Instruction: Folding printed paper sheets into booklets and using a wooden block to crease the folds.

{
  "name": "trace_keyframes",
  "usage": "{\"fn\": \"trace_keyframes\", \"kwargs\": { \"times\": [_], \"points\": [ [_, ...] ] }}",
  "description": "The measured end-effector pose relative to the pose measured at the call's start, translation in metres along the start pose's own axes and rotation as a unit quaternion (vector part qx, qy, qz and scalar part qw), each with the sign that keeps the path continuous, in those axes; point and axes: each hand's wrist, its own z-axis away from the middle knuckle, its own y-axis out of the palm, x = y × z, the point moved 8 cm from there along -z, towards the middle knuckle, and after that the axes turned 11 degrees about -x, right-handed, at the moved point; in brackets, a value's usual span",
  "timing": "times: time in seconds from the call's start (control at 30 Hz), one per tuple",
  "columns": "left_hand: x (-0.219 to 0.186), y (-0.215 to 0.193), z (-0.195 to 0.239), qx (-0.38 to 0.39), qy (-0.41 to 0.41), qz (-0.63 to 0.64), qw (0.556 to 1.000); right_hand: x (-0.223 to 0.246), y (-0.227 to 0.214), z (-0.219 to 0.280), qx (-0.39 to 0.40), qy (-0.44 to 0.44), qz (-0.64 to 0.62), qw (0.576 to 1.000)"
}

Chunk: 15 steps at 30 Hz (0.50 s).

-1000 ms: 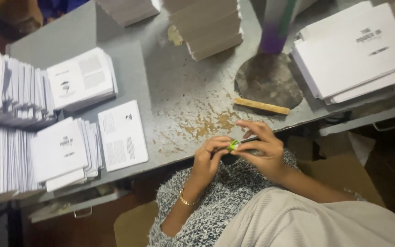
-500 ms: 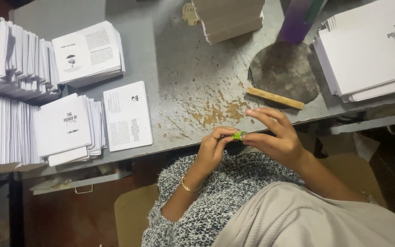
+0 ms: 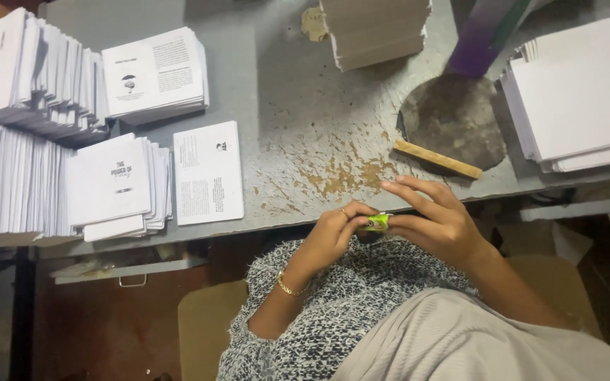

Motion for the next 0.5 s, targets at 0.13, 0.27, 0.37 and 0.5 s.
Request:
{"fn": "trace_keyframes", "kwargs": {
  "times": [0.13, 0.27, 0.37, 0.5],
  "points": [
    [0.006, 0.002, 0.007, 0.029, -0.046, 0.004, 0.999, 0.001, 0.005, -0.007, 0.05, 0.035, -0.009, 0.998],
    [0.004, 0.006, 0.006, 0.023, -0.028, -0.005, 0.999, 0.003, 0.009, -0.006, 0.063, 0.042, -0.018, 0.997],
    [0.015, 0.009, 0.006, 0.008, -0.031, 0.013, 0.999, 0.003, 0.007, 0.0, 0.028, 0.025, -0.009, 0.999],
    [0.049, 0.018, 0.012, -0.018, -0.048, 0.08, 0.995, 0.01, -0.006, 0.013, -0.092, -0.04, 0.047, 0.994]
  ]
}}
